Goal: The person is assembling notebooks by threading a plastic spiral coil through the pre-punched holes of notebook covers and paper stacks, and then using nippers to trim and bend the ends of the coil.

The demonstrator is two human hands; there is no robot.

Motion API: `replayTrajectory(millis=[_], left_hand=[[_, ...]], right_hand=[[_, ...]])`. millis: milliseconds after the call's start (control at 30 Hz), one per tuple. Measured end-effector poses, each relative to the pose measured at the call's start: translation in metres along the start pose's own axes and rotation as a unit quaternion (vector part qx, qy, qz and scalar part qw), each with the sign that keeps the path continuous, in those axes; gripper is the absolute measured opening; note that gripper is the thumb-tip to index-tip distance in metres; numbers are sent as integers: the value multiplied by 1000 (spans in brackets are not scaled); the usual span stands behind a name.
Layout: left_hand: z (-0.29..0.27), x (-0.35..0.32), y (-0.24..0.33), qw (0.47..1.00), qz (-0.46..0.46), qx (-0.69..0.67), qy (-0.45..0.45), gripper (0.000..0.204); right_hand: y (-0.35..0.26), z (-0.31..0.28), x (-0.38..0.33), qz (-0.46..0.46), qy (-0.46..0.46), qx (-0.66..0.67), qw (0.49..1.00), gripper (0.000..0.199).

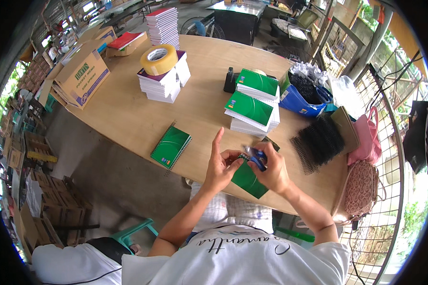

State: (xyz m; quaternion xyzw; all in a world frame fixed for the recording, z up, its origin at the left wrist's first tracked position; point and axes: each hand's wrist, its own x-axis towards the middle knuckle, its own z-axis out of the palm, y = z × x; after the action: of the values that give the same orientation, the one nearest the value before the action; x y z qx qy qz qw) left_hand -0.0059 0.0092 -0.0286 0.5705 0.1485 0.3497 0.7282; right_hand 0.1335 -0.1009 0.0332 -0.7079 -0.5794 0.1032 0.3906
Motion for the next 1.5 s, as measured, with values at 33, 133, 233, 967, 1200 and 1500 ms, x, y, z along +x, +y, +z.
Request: replayTrajectory(millis=[33, 133, 233, 967, 1200, 1500], left_hand=[[-1, 0, -2, 1000, 1, -3, 2, 95], [2, 1, 4, 999, -5, -31, 23, 93], [2, -1, 16, 999, 1, 3, 36, 92], [-72, -15, 58, 933, 129, 234, 241, 27], [-152, 37, 113, 875, 118, 432, 180, 17], [-186, 86, 12, 775, 153, 584, -184, 10]], right_hand=[[-1, 2, -5, -73, 22, -84, 994, 44], [12, 1, -7, -132, 58, -130, 981, 49], [1, -36, 7, -171, 36, -185, 967, 54], [28, -79, -42, 79, 118, -84, 986, 38], [131, -79, -141, 143, 134, -240, 951, 45], [170, -64, -160, 68, 164, -314, 933, 62]])
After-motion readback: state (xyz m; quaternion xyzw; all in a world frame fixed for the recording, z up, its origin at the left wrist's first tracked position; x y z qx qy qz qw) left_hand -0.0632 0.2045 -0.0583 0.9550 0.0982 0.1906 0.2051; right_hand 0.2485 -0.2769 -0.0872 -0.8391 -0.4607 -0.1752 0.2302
